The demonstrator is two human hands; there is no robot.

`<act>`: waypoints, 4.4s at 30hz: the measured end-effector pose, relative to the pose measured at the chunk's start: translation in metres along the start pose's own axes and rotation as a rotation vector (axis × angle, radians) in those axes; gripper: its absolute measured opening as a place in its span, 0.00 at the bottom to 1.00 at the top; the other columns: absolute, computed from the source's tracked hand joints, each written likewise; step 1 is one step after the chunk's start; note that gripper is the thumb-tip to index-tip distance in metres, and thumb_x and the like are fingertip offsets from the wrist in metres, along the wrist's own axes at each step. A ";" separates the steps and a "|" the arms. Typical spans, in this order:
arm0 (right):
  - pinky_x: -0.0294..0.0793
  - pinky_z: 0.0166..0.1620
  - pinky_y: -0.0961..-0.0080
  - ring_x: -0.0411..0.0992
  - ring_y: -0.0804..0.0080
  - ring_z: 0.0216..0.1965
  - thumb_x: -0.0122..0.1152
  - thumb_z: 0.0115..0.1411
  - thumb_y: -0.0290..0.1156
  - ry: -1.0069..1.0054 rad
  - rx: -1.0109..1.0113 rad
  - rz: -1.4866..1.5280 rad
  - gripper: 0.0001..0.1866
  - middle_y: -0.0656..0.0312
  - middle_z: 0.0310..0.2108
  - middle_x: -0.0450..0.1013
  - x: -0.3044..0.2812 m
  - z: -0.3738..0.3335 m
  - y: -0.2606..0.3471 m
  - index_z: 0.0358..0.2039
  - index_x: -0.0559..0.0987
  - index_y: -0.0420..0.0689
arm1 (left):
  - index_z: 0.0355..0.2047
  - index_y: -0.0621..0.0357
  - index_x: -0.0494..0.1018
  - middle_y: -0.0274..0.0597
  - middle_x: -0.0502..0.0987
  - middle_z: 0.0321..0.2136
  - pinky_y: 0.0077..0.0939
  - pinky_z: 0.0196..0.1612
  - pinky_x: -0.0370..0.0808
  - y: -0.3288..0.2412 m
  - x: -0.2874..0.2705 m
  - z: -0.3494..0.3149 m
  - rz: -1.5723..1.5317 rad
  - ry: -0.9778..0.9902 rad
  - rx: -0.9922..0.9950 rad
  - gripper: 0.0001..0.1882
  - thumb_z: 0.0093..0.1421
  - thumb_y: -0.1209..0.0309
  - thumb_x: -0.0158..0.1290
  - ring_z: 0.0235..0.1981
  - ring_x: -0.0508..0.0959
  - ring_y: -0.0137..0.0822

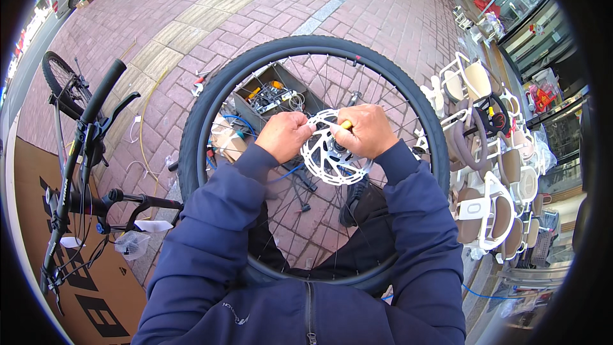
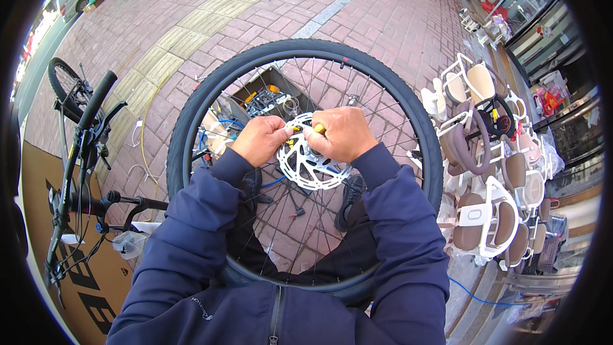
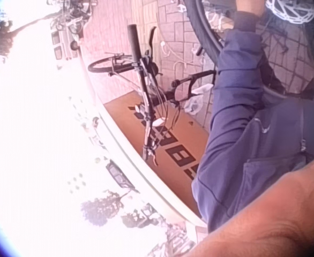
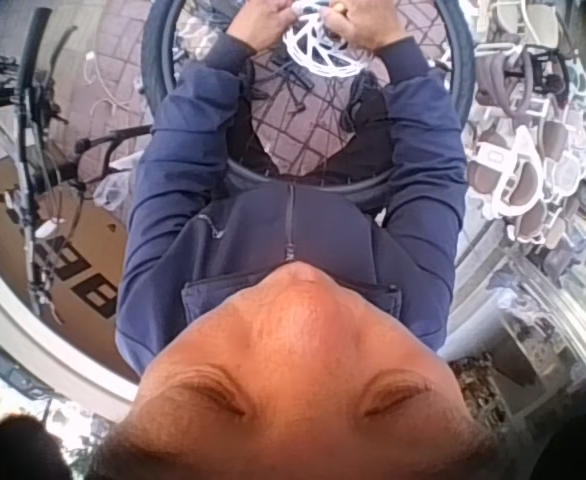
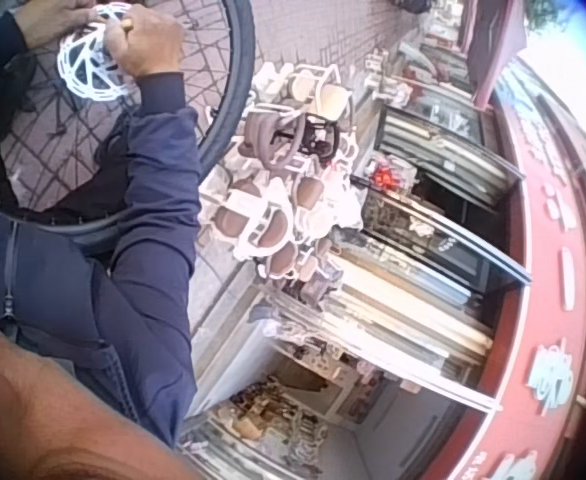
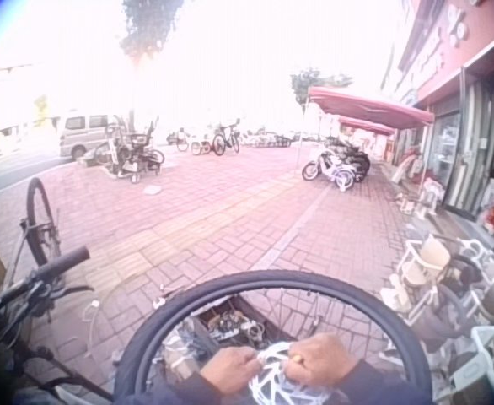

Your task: The person installs a disc brake rotor onto a bicycle wheel using a screwdriver, then attaches a bell to the handlebar and removes protective packaging from the front fork. The wheel is set aside and the bicycle frame is repositioned during the process.

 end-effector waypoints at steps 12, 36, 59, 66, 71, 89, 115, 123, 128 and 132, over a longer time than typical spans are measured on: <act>0.70 0.37 0.54 0.76 0.49 0.27 0.61 0.58 0.44 0.169 -0.231 -0.091 0.15 0.55 0.23 0.77 -0.010 0.023 0.011 0.24 0.77 0.46 | 0.29 0.66 0.77 0.54 0.78 0.22 0.44 0.33 0.75 0.000 0.000 0.000 0.000 -0.001 0.002 0.16 0.64 0.63 0.56 0.26 0.80 0.53; 0.76 0.32 0.54 0.79 0.48 0.28 0.65 0.62 0.49 0.101 0.240 -0.295 0.20 0.51 0.25 0.78 -0.006 -0.010 0.050 0.32 0.77 0.43 | 0.31 0.65 0.78 0.54 0.78 0.24 0.44 0.34 0.76 -0.004 0.001 -0.003 0.006 0.008 0.000 0.15 0.64 0.62 0.56 0.28 0.80 0.54; 0.70 0.25 0.58 0.74 0.52 0.21 0.61 0.54 0.45 -0.006 -0.063 -0.099 0.16 0.55 0.18 0.74 -0.004 0.007 0.013 0.19 0.77 0.47 | 0.29 0.66 0.77 0.56 0.78 0.25 0.46 0.36 0.75 -0.003 -0.004 -0.002 0.022 -0.004 0.022 0.17 0.65 0.62 0.55 0.29 0.79 0.56; 0.71 0.26 0.59 0.75 0.52 0.22 0.62 0.58 0.45 0.060 -0.015 0.008 0.17 0.54 0.19 0.74 -0.004 -0.001 0.014 0.20 0.77 0.46 | 0.28 0.65 0.77 0.56 0.77 0.26 0.48 0.36 0.75 -0.003 -0.004 -0.002 0.046 0.000 0.045 0.17 0.65 0.61 0.55 0.30 0.79 0.58; 0.72 0.27 0.57 0.76 0.51 0.23 0.62 0.59 0.45 0.089 0.004 0.020 0.18 0.53 0.20 0.75 -0.002 -0.003 0.013 0.21 0.78 0.46 | 0.28 0.65 0.77 0.56 0.77 0.26 0.48 0.36 0.75 -0.003 -0.002 -0.002 0.049 0.000 0.059 0.17 0.65 0.62 0.54 0.30 0.79 0.58; 0.65 0.53 0.55 0.71 0.57 0.32 0.66 0.58 0.42 0.297 -0.337 -0.041 0.12 0.62 0.24 0.72 -0.020 0.012 0.028 0.26 0.78 0.48 | 0.28 0.66 0.77 0.56 0.77 0.25 0.47 0.35 0.75 -0.003 -0.002 -0.003 0.058 -0.007 0.071 0.17 0.65 0.62 0.55 0.30 0.79 0.58; 0.74 0.31 0.55 0.77 0.46 0.30 0.66 0.61 0.48 0.323 -0.145 -0.089 0.18 0.52 0.23 0.76 -0.020 0.002 0.032 0.29 0.76 0.45 | 0.29 0.65 0.78 0.56 0.78 0.26 0.46 0.36 0.75 -0.004 0.000 -0.003 0.063 -0.006 0.029 0.16 0.65 0.62 0.56 0.31 0.80 0.57; 0.76 0.30 0.53 0.79 0.48 0.25 0.63 0.63 0.52 0.166 0.221 -0.276 0.23 0.51 0.22 0.78 -0.004 -0.022 0.058 0.31 0.79 0.42 | 0.29 0.65 0.78 0.55 0.78 0.27 0.47 0.38 0.75 -0.001 -0.001 -0.001 0.113 0.008 0.054 0.16 0.65 0.63 0.55 0.32 0.79 0.57; 0.75 0.29 0.53 0.79 0.47 0.26 0.65 0.63 0.50 0.137 0.355 -0.298 0.20 0.52 0.22 0.78 -0.004 -0.023 0.069 0.33 0.78 0.44 | 0.29 0.64 0.78 0.56 0.78 0.27 0.48 0.38 0.75 -0.002 0.002 -0.002 0.091 0.005 0.068 0.16 0.65 0.62 0.56 0.32 0.80 0.57; 0.75 0.30 0.52 0.79 0.47 0.26 0.65 0.62 0.50 0.094 0.412 -0.321 0.20 0.52 0.23 0.79 0.000 -0.027 0.076 0.33 0.78 0.44 | 0.29 0.65 0.78 0.56 0.78 0.26 0.46 0.36 0.75 -0.004 0.000 -0.003 0.136 -0.014 0.101 0.16 0.65 0.62 0.56 0.31 0.80 0.56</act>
Point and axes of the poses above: each hand's wrist, its own z-axis towards the middle knuckle, its own x-axis out of the palm, y = z × x, the point moved 2 cm from there along z, towards the middle knuckle
